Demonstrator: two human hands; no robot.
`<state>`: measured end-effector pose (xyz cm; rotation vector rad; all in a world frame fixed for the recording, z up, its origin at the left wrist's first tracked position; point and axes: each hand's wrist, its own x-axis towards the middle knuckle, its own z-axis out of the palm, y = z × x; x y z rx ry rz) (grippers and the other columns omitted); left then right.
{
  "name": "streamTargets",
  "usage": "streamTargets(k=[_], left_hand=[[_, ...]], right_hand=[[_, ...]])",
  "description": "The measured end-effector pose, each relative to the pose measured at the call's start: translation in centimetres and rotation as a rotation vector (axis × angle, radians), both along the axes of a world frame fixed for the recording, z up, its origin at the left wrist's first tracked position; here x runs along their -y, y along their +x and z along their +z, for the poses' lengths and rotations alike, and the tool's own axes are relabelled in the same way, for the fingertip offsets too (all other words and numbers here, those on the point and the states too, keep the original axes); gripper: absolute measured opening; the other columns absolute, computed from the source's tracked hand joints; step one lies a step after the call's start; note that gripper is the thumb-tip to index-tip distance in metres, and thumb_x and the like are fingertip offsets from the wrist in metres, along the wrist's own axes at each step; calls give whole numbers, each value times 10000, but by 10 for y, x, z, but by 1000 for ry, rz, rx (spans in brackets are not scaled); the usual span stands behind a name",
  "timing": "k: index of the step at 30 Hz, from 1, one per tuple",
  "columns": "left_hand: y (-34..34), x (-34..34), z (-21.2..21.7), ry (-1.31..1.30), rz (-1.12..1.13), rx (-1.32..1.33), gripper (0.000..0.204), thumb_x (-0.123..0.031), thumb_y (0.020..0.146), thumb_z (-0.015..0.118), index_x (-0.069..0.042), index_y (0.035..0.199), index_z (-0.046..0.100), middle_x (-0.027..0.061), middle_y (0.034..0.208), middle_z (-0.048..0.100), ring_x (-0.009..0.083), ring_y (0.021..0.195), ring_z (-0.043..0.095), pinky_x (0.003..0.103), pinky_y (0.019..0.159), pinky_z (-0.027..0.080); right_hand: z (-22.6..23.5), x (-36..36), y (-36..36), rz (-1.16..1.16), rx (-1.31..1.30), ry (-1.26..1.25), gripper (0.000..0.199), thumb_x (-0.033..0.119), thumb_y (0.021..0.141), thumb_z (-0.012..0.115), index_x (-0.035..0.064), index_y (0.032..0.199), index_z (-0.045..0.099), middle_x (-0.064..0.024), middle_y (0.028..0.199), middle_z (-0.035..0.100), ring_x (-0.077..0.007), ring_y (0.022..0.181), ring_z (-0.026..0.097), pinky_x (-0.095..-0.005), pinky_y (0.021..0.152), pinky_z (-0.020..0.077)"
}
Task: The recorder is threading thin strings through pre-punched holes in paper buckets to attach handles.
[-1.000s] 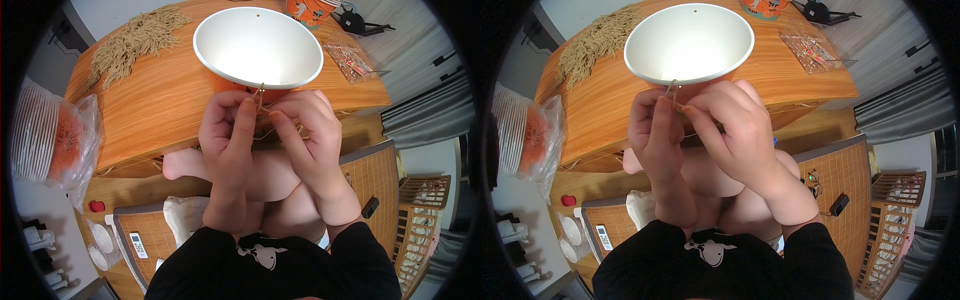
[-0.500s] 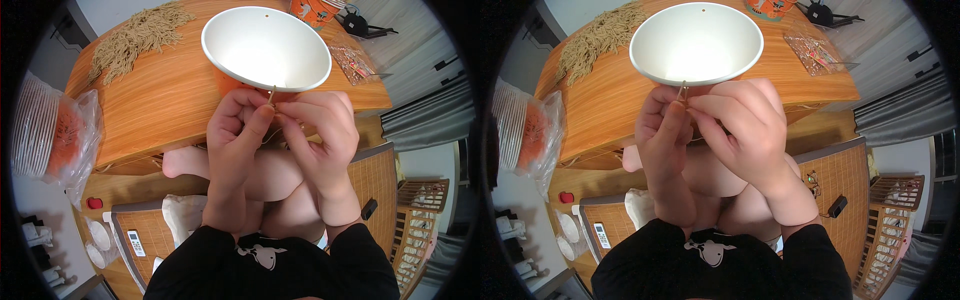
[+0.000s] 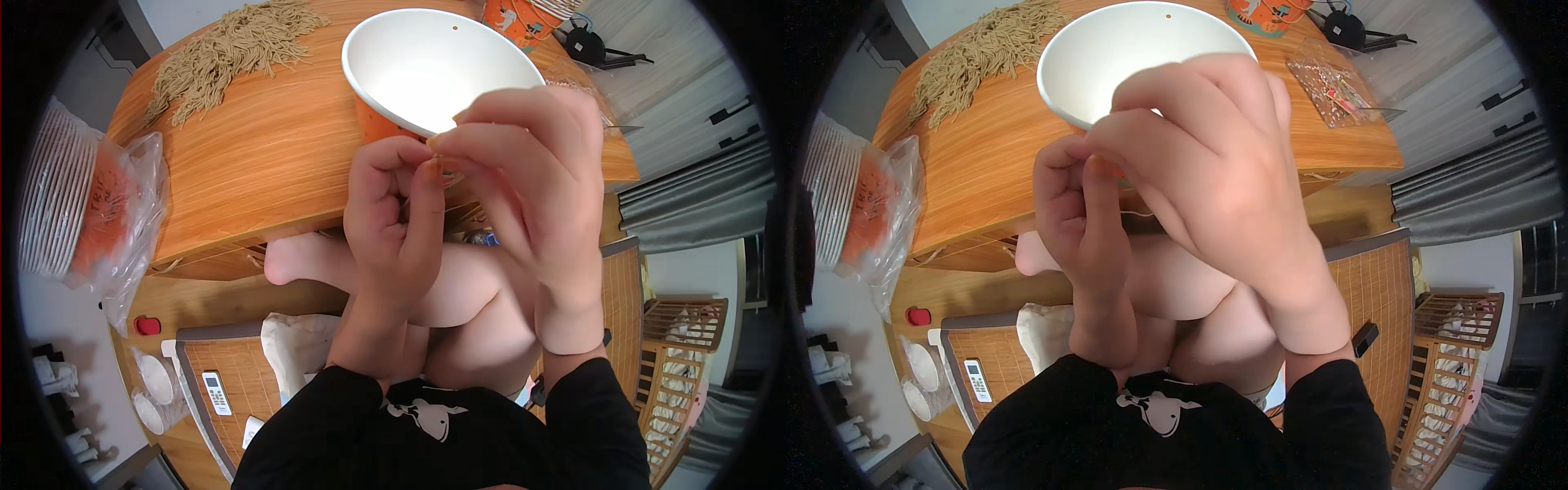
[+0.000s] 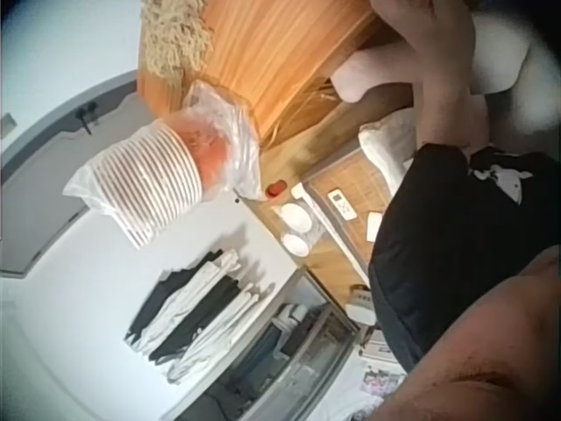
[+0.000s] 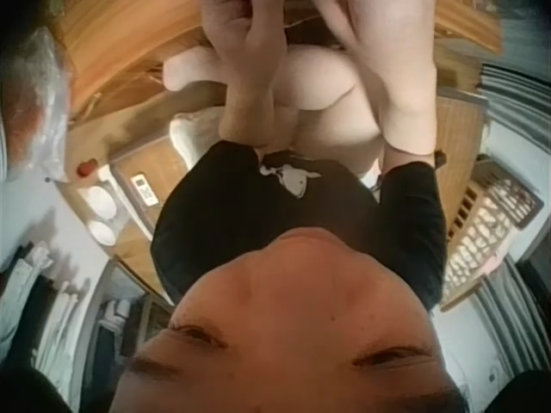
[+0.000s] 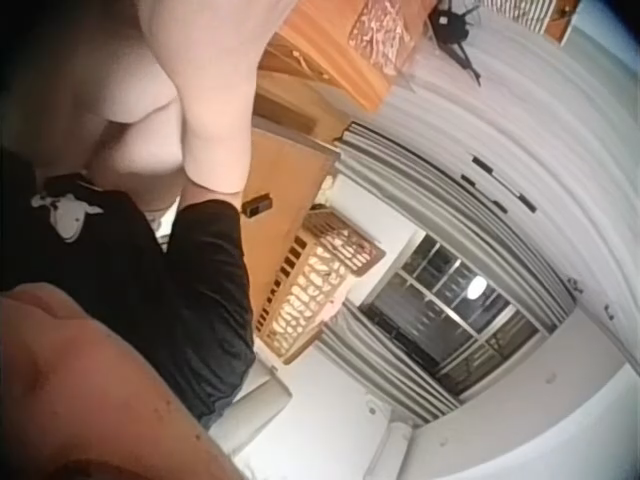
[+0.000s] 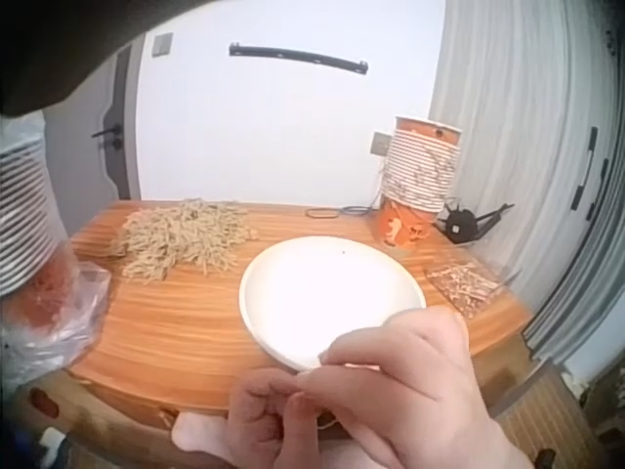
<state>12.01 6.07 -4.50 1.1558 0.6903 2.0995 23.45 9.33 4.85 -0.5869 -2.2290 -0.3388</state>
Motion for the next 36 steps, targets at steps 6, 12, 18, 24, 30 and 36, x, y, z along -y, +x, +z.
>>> streamTargets(k=[6,12,18,24,30,36], left_hand=[[-4,5,1,14,36,-17,116,-30,1033,481,10,1136,515,55,1025,619,65,893,585,189,790,459],[-7,4,2,1,-10,55,113,3,1005,528,-12,1114,503,-41,791,554,-30,639,415,133,553,305],[-5,5,5,-22,5,153,121,7,998,544,-16,1112,510,-53,773,540,-29,628,404,134,564,306],[-11,7,4,17,23,119,107,13,981,580,-4,1083,548,-55,755,542,-24,639,423,133,597,340],[-6,10,16,-98,-9,239,92,-12,987,585,18,1073,583,-33,771,586,-5,681,492,138,656,407],[-10,6,7,-17,-47,157,141,-77,1014,518,39,1067,579,8,786,578,5,576,383,172,511,268]], right_hand=[[14,-7,-9,56,60,-104,209,27,711,742,111,903,731,-9,938,664,-234,945,552,-350,838,451],[7,-3,-15,67,-58,-132,249,-55,690,745,73,903,731,-16,884,689,-207,879,582,-332,794,492],[-8,3,-13,148,-178,-308,299,-106,698,750,56,947,718,-45,896,703,-162,868,607,-276,711,520],[-5,-4,-7,156,-35,-114,334,-90,717,748,75,1001,690,-39,924,725,-171,884,605,-271,745,509],[-6,-8,-6,169,-64,-28,315,-74,714,767,77,983,700,-12,894,735,-163,881,604,-271,746,499],[7,-3,-12,164,15,-88,280,-76,725,773,39,966,689,-33,894,732,-158,825,611,-267,712,485]])
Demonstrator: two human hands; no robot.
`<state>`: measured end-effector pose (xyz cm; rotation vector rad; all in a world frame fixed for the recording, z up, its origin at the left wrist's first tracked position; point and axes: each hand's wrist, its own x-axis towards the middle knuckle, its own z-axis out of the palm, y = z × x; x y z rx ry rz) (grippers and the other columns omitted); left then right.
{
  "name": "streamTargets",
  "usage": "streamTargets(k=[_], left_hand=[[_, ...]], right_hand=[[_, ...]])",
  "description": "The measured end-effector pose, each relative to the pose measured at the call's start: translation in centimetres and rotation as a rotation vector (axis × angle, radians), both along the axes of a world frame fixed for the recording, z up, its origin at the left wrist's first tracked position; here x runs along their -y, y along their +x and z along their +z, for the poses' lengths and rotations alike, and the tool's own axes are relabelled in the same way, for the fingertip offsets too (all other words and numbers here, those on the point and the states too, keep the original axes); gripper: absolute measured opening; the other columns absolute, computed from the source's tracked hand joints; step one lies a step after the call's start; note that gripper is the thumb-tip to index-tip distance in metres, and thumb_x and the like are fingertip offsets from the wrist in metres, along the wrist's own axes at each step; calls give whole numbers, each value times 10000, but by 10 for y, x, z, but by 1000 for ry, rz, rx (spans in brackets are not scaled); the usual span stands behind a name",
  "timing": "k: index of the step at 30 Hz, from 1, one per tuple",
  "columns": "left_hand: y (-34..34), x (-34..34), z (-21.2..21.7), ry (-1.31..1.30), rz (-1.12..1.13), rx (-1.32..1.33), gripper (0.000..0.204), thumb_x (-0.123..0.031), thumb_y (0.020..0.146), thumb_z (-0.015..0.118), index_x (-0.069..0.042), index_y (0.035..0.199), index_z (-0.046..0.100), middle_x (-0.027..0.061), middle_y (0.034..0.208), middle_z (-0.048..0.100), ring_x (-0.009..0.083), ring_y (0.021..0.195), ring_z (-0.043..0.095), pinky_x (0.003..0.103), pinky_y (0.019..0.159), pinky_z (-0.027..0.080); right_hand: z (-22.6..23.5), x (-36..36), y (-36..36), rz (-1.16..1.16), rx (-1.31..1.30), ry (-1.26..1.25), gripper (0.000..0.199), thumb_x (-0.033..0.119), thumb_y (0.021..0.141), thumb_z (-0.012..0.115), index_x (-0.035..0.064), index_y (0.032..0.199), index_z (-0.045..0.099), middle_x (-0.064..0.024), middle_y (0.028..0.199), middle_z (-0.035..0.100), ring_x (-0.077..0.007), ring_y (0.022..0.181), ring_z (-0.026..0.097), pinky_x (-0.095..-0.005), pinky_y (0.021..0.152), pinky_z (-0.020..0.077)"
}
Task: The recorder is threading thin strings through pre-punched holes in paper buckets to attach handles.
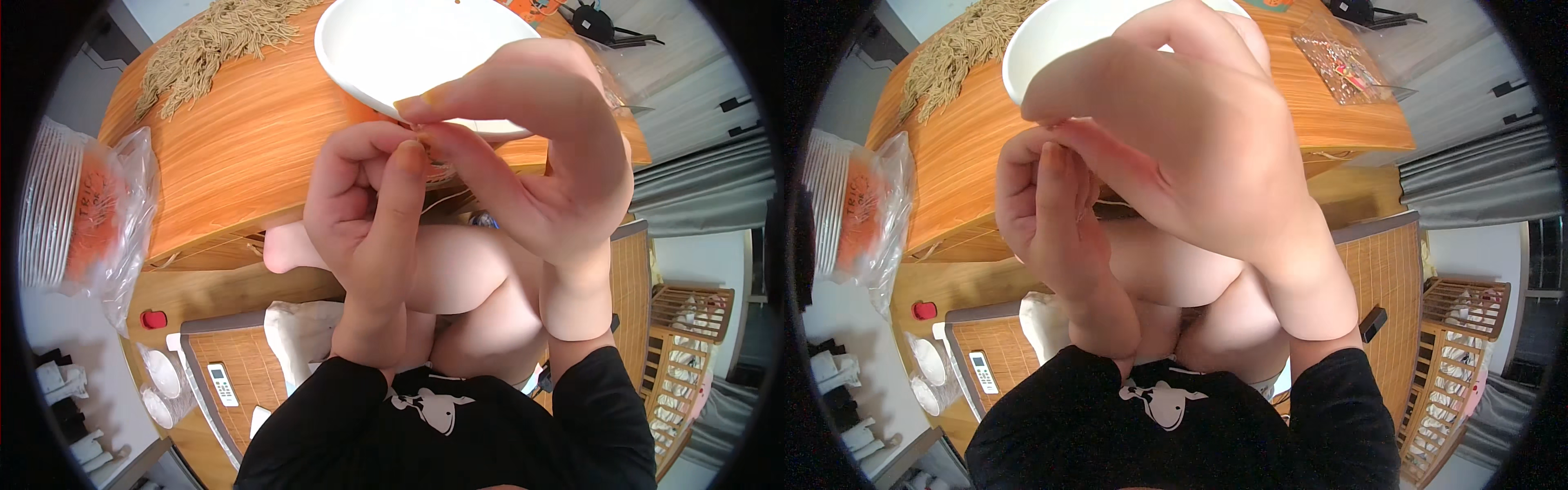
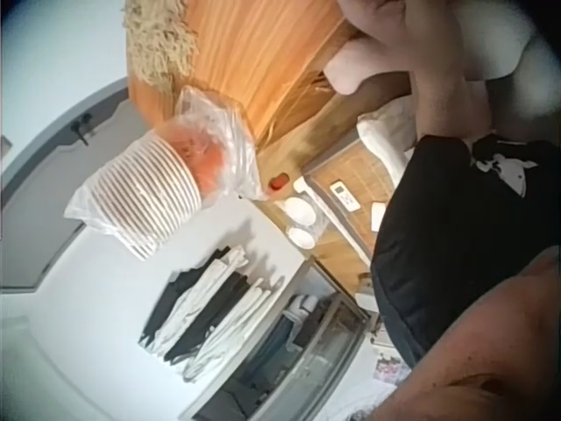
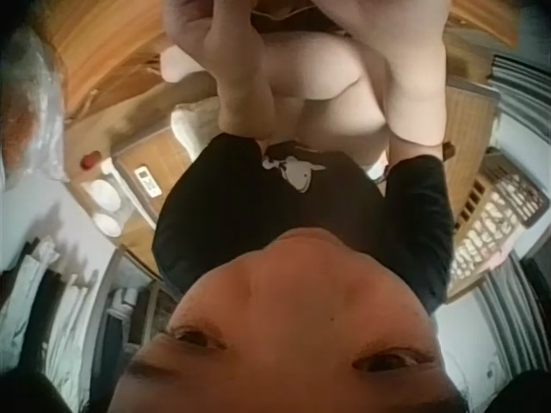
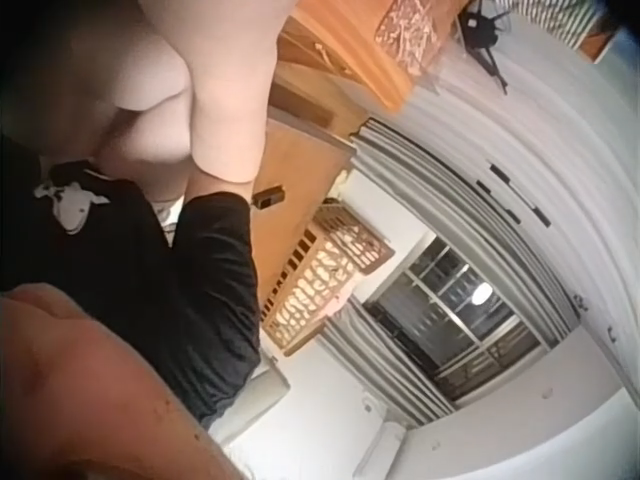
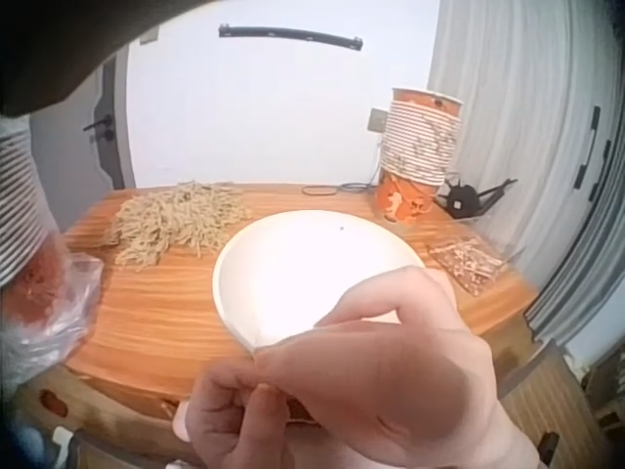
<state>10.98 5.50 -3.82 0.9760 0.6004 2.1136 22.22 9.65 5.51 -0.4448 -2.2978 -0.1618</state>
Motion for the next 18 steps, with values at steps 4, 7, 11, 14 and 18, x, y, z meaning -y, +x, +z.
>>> streamTargets(k=[4,7,11,14,18], left_hand=[[2,1,3,-27,-19,17,152,-84,1019,512,40,1073,581,-5,756,559,1,572,378,171,513,272],[5,2,8,-77,15,12,166,-85,1018,514,44,1094,584,-24,717,533,-2,565,372,171,513,273],[3,1,3,-75,-5,21,182,-84,1019,514,54,1112,586,-7,749,563,-1,571,384,166,519,279],[2,2,2,-38,-17,15,173,-75,1015,520,53,1106,591,18,806,600,-2,587,398,164,523,286],[4,2,3,-31,59,-8,131,-50,999,541,39,1075,600,36,854,627,3,608,415,165,527,293]], right_hand=[[-6,-3,0,7,-71,-29,275,-78,725,769,29,964,684,-47,892,730,-160,815,615,-269,702,483],[-8,-6,2,15,-95,-26,266,-89,731,752,30,955,672,-56,875,730,-157,813,616,-265,706,483],[-8,-10,6,102,-97,-118,248,-105,748,720,32,942,648,-72,870,738,-150,801,614,-258,713,483],[-6,-9,6,110,-70,-100,250,-108,761,708,32,955,636,-81,873,742,-146,795,613,-252,722,483],[-5,-7,7,116,-34,-77,253,-113,777,693,31,971,619,-93,876,746,-141,787,613,-243,733,483]])
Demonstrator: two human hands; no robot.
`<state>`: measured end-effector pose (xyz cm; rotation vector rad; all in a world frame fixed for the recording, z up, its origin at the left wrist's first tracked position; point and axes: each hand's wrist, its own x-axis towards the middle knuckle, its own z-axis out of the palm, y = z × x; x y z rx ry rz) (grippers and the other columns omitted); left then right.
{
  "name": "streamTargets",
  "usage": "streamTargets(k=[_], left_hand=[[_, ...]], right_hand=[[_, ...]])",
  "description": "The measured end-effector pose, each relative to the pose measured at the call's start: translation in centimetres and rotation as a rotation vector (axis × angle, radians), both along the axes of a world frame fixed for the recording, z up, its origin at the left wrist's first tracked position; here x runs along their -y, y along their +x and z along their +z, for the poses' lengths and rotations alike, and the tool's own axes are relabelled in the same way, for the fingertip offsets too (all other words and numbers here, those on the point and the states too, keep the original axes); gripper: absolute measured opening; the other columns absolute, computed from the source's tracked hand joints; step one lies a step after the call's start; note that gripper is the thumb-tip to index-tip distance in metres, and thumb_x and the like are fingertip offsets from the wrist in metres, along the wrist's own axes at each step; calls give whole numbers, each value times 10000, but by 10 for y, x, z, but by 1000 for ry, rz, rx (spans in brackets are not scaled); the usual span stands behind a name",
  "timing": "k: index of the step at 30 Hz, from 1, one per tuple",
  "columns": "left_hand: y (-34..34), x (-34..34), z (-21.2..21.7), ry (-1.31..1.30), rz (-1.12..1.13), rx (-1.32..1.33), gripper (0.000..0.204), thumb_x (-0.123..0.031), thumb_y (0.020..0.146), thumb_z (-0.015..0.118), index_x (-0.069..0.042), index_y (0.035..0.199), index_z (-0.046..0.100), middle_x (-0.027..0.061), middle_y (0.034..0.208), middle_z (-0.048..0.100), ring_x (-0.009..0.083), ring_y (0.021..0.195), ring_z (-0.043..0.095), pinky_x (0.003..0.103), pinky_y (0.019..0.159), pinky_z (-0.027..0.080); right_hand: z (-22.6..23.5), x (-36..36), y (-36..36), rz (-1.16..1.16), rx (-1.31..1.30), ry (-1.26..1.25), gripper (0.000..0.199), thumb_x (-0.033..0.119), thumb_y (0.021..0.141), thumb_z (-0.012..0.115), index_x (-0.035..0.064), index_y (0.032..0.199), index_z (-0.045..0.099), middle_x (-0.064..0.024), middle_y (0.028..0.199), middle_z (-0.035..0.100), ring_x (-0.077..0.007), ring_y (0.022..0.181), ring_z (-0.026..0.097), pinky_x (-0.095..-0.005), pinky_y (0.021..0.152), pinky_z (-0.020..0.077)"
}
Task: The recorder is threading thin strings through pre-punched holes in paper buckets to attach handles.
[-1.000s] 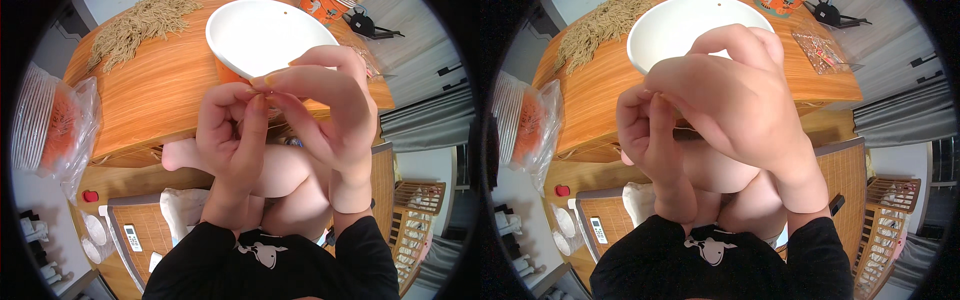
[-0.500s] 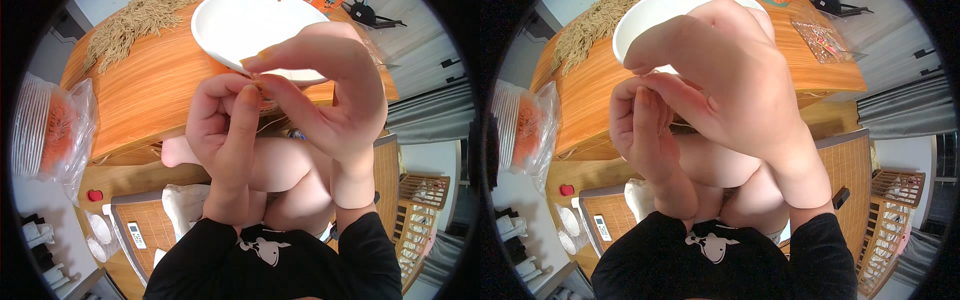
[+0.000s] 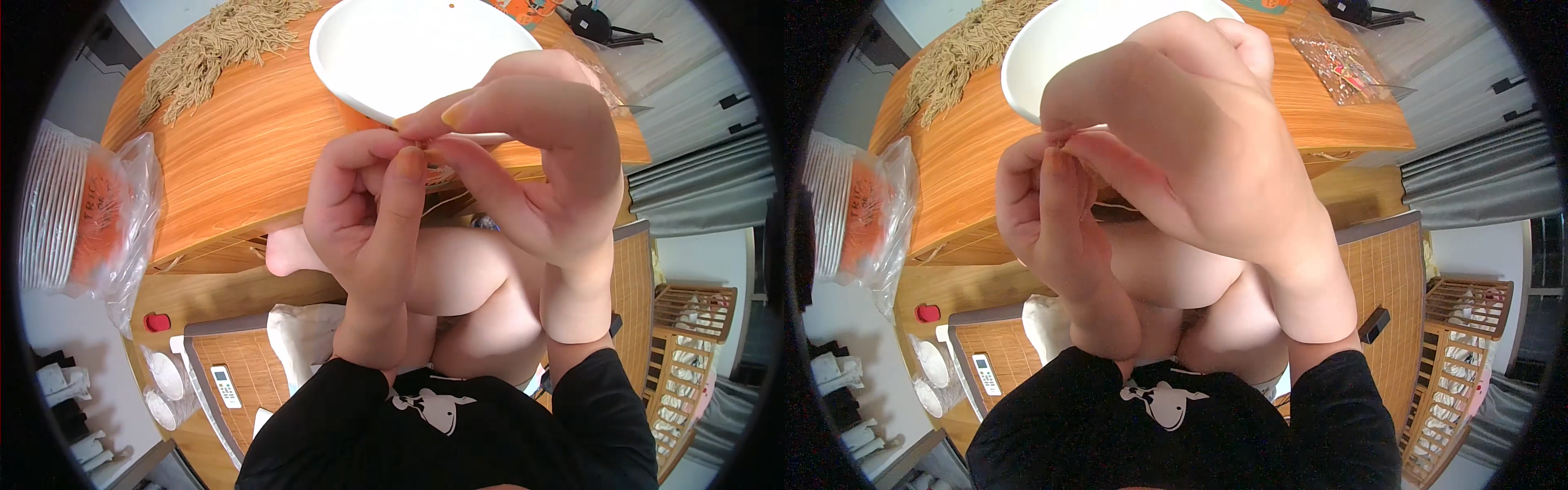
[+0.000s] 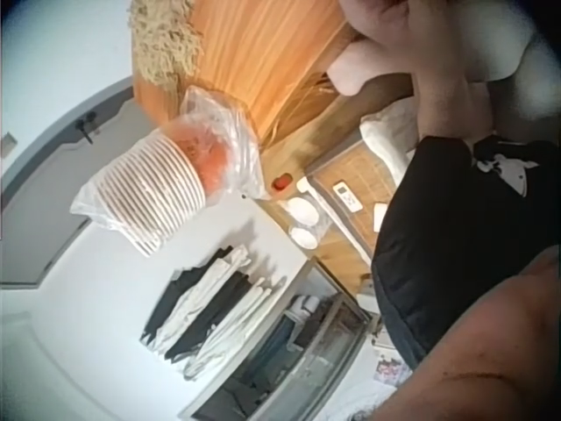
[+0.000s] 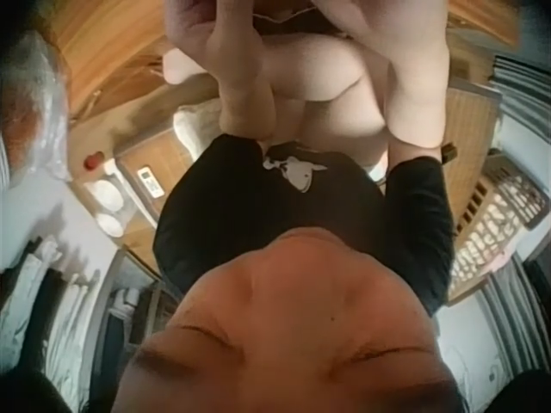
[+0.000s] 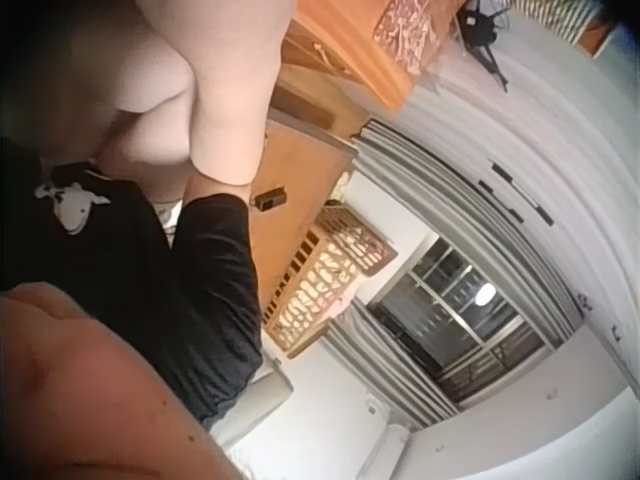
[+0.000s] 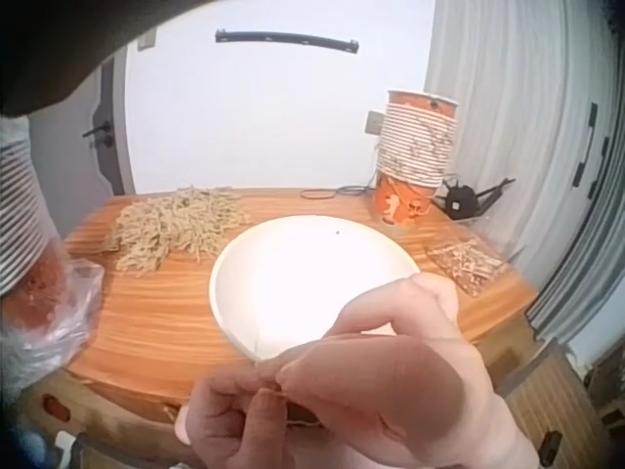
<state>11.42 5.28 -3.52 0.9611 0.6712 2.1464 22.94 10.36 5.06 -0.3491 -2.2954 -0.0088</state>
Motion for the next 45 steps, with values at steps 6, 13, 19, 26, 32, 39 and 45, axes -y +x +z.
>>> streamTargets(k=[6,13,19,26,32,39,45], left_hand=[[-1,0,-5,45,81,-71,73,-41,980,590,19,1020,600,27,839,625,19,628,444,164,543,320],[6,0,-2,-7,214,-97,58,-49,970,623,6,980,606,8,797,606,25,655,480,150,581,362],[8,2,0,-1,239,-55,55,-51,984,602,-2,995,579,19,801,615,39,698,550,159,615,435],[11,-1,-1,29,318,-89,101,-22,979,594,8,1071,567,29,824,621,44,734,577,164,652,470],[8,-5,-3,31,340,-179,129,6,964,605,36,1088,583,53,859,646,41,726,589,153,627,456],[5,-1,-6,49,321,-252,76,-13,989,572,23,1055,579,66,948,643,76,817,609,195,713,505],[9,0,-3,51,266,-181,69,-47,1009,548,12,1037,572,49,954,628,70,832,587,190,727,488]], right_hand=[[-11,5,-3,-57,-149,-155,234,-90,771,720,46,943,638,-56,884,747,-136,837,601,-264,776,454],[-14,0,2,-41,-140,-183,294,-79,779,723,54,999,581,-53,881,746,-135,847,579,-266,781,439],[-16,0,-1,-16,-150,-125,265,-84,764,718,52,899,534,-82,855,743,-95,679,552,-205,613,443],[-17,6,-5,-54,-198,-186,269,-88,745,714,51,801,490,-101,818,747,-81,639,537,-183,579,444],[-23,3,-3,-58,-256,-109,329,-89,742,726,53,882,464,-103,842,759,-89,691,509,-191,617,439],[-17,11,-3,-168,-178,-171,322,-81,720,731,99,764,468,-46,853,773,-119,691,482,-240,674,425],[-17,4,-1,-152,-138,-7,326,-56,715,738,119,745,465,-20,859,775,-141,678,478,-256,650,412]])
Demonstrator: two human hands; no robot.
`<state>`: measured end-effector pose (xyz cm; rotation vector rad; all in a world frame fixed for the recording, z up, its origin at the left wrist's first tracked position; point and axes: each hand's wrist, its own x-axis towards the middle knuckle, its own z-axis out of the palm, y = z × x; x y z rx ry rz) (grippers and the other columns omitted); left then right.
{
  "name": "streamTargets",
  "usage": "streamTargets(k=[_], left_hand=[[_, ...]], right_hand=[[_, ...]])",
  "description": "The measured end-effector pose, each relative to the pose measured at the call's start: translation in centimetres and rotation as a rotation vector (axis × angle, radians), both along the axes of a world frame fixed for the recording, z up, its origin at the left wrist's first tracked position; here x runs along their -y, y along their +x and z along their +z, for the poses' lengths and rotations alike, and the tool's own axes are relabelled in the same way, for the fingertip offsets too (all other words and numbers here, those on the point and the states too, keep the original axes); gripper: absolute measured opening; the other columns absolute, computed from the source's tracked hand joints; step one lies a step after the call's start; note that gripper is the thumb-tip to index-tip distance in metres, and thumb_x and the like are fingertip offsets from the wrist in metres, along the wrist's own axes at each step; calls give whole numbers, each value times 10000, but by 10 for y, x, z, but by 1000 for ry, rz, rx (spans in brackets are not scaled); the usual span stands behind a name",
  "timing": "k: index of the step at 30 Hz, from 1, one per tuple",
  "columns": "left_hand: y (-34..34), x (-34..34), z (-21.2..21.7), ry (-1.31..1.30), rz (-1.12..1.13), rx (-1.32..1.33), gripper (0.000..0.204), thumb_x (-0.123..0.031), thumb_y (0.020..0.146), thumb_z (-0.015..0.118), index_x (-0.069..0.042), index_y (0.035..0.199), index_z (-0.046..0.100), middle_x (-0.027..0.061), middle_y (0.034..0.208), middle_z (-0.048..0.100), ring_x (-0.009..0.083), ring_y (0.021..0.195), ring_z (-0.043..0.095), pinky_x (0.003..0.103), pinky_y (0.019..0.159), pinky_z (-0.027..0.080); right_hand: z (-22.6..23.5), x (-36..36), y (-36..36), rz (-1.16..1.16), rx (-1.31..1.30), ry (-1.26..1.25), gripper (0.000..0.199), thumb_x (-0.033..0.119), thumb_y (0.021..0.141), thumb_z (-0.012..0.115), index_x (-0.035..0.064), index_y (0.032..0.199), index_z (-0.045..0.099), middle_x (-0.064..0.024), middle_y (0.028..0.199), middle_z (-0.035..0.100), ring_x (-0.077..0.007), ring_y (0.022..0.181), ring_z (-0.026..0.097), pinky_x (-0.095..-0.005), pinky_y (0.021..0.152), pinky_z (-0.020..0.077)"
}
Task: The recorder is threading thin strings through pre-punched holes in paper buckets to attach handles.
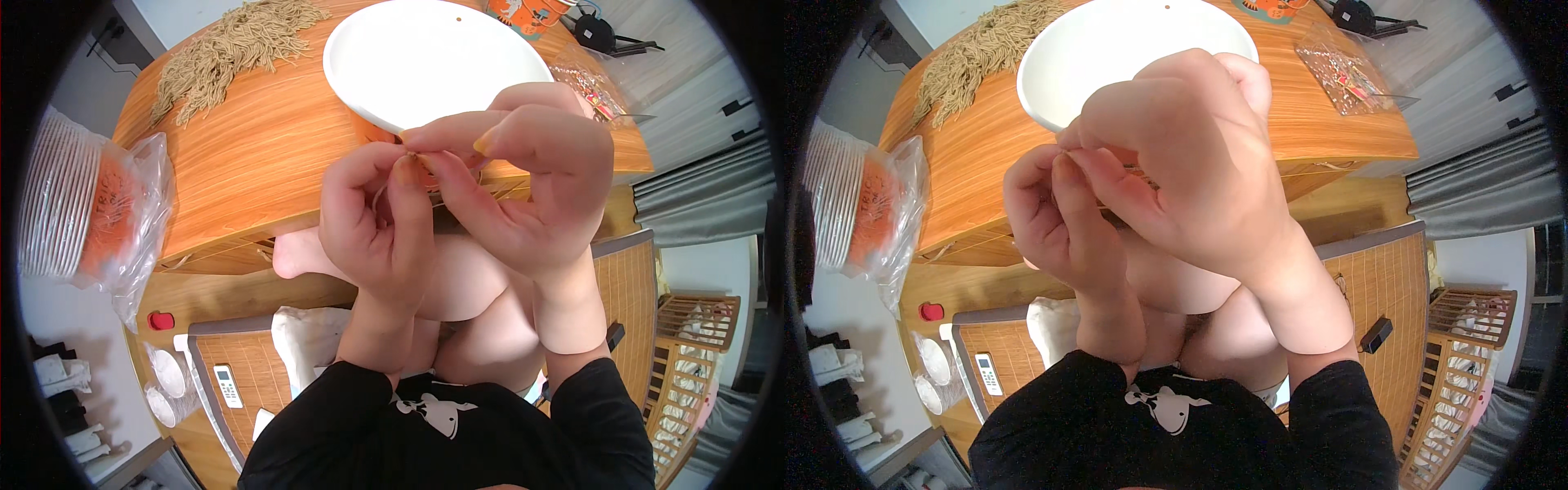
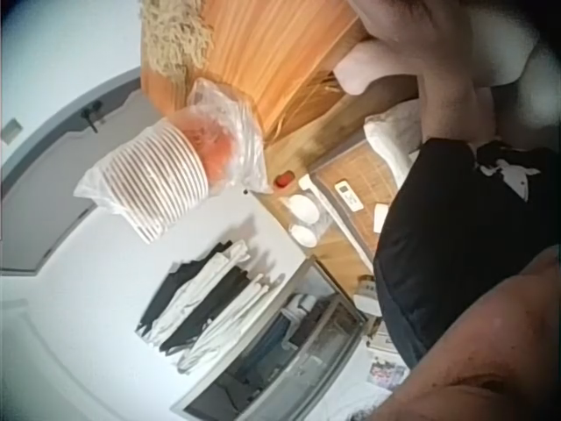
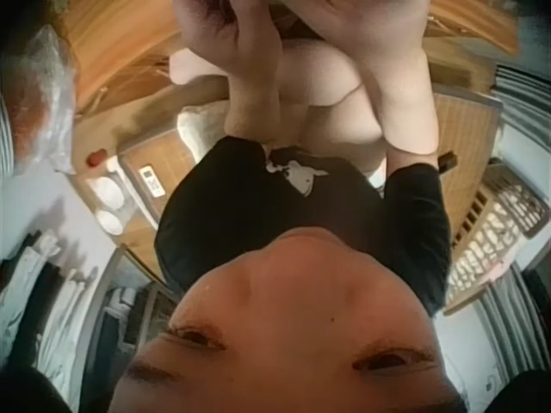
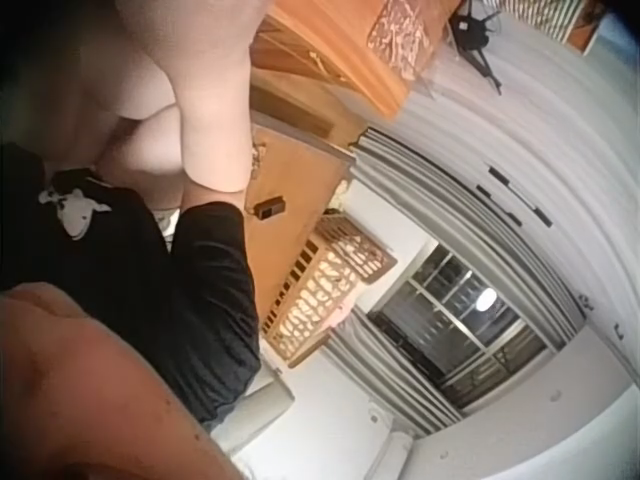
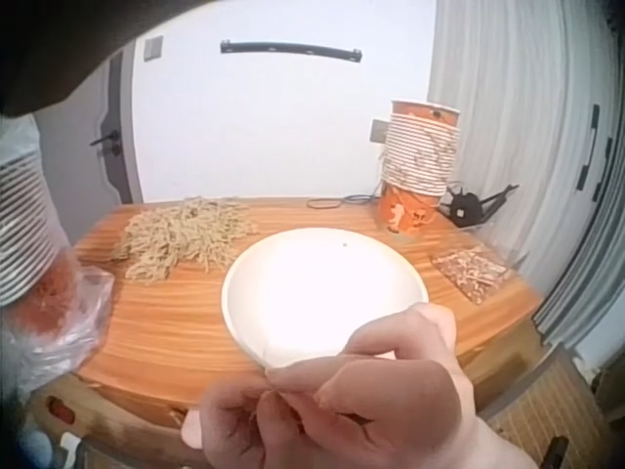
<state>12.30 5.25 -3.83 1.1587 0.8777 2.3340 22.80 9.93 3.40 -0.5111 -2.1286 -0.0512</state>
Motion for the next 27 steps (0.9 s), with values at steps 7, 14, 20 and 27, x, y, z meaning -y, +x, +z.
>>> streamTargets(k=[7,14,20,27], left_hand=[[1,1,1,5,-10,24,83,-63,1013,540,7,1033,580,45,957,628,67,827,559,197,738,462],[0,0,-1,4,-2,6,81,-63,1013,541,5,1037,578,47,960,626,81,858,568,205,764,468],[1,-4,-3,56,37,-7,82,-33,997,553,3,1069,566,49,954,623,71,820,574,174,720,461],[-13,-1,-9,-41,272,-364,120,-13,970,595,9,1087,577,50,956,638,49,757,560,156,675,447]], right_hand=[[-6,-8,3,66,-22,71,335,-55,728,749,102,866,487,-30,899,776,-154,739,499,-255,692,418],[-7,-8,3,68,-25,38,279,-48,730,747,103,823,532,-32,910,776,-146,752,513,-262,708,425],[-2,-2,3,15,-4,-37,264,-30,726,757,116,740,537,-23,882,777,-138,759,525,-259,708,424],[-5,-3,1,8,-84,35,264,-31,734,773,121,777,562,-14,872,777,-143,717,512,-253,696,424]])
